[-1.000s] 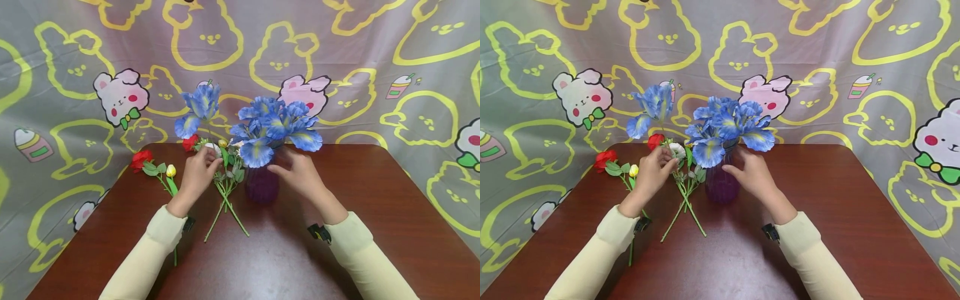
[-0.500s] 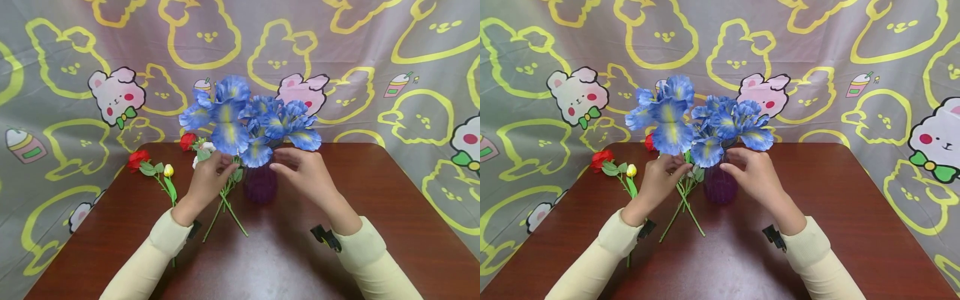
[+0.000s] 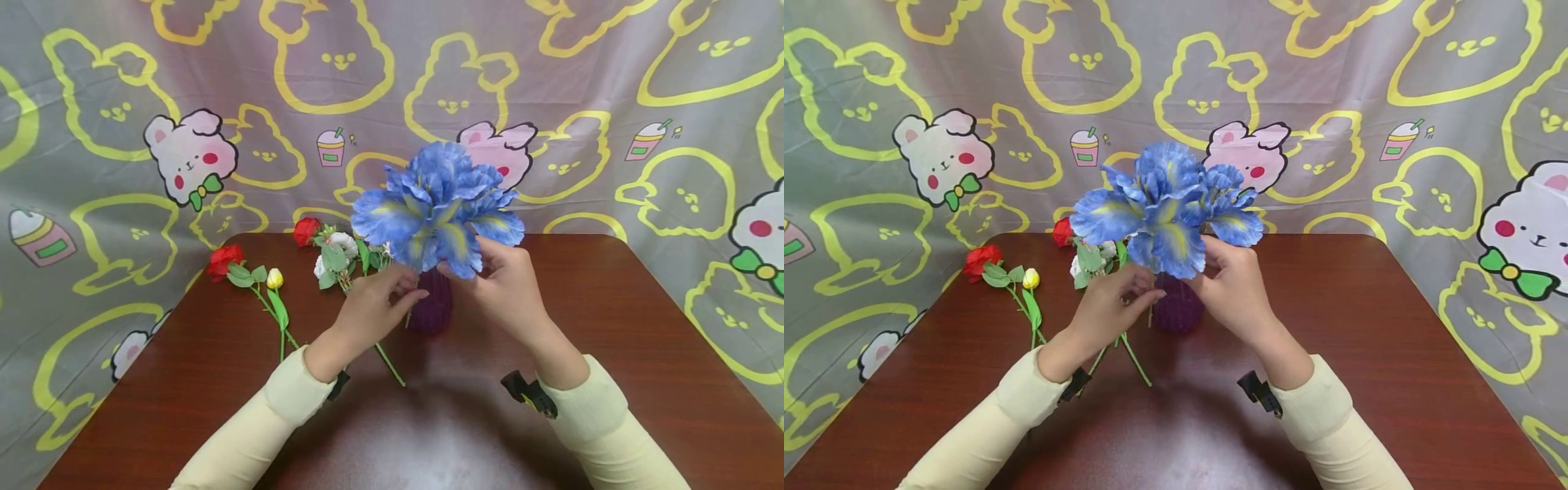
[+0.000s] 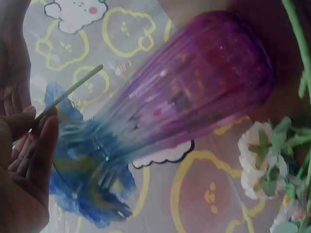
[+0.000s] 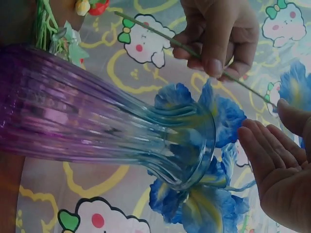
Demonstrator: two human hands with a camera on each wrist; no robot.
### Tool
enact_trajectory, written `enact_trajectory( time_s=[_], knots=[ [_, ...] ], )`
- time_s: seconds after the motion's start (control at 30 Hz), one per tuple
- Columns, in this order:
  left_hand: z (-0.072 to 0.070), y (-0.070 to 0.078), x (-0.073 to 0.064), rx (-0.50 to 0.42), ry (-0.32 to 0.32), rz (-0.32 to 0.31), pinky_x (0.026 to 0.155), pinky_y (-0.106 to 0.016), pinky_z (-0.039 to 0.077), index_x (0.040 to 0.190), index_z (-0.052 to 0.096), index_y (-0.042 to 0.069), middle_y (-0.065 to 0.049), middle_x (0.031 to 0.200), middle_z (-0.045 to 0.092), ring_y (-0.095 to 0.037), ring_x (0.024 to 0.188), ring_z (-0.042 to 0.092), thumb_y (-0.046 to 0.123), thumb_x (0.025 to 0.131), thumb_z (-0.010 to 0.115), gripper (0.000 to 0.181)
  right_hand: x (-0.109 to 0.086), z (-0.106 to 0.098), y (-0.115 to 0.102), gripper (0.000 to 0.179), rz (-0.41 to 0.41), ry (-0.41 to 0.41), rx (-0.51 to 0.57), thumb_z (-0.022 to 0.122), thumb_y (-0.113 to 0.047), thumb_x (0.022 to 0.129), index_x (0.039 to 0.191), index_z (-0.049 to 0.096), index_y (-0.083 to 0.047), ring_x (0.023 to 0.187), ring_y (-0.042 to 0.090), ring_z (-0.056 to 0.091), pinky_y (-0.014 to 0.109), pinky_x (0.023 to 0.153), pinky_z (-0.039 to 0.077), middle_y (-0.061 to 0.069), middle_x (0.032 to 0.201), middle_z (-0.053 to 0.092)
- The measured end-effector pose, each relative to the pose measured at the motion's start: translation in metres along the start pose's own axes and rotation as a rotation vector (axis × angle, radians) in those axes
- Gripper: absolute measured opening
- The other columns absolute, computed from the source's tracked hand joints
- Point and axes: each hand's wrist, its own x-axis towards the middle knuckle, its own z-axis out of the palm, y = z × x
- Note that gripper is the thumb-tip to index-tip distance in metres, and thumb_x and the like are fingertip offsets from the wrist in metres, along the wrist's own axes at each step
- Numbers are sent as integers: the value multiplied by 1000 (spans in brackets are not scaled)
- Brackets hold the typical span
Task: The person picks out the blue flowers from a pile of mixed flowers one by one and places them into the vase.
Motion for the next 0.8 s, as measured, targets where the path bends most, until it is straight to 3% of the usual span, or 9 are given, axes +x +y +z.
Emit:
enact_trajectory(
  time_s=[0.1, 0.17, 0.27, 0.47, 0.8],
  knots=[
    [5, 4, 2, -5, -12, 13, 63, -22, 52, 95, 61, 3, -2, 80, 70, -11, 69, 66, 9, 81, 79, 24, -1, 2, 1, 26, -20, 17, 41, 80, 3, 76, 101, 74, 0, 80, 7, 66, 21, 70, 52, 5, 91, 73],
    [8, 6, 4, -16, -11, 22, 63, -22, 52, 95, 61, 3, -1, 80, 70, -10, 69, 67, 8, 81, 79, 23, -1, 3, 2, 28, -10, 18, 99, 78, 4, 78, 104, 72, 0, 92, 11, 68, 26, 81, 53, 6, 97, 73],
    [12, 7, 6, -38, 0, 43, 65, -21, 52, 94, 62, 2, -2, 79, 70, -11, 70, 67, 7, 81, 79, 23, -3, 6, 3, 29, 21, 17, 174, 76, 6, 80, 108, 71, 1, 95, 17, 69, 30, 84, 53, 9, 101, 73],
    [20, 7, 8, -81, 3, 75, 66, -18, 51, 94, 61, 1, -3, 77, 69, -12, 70, 66, 5, 80, 79, 23, -4, 7, 4, 25, 30, 24, 201, 74, 7, 82, 106, 71, 2, 97, 18, 69, 30, 85, 53, 10, 100, 73],
    [25, 11, 10, -105, -16, 62, 68, -13, 49, 95, 61, 0, -4, 79, 69, -11, 70, 67, 5, 82, 78, 21, -5, 5, 4, 21, 47, 25, 248, 70, 11, 83, 103, 70, 7, 94, 19, 70, 31, 84, 53, 16, 97, 72]
  ],
)
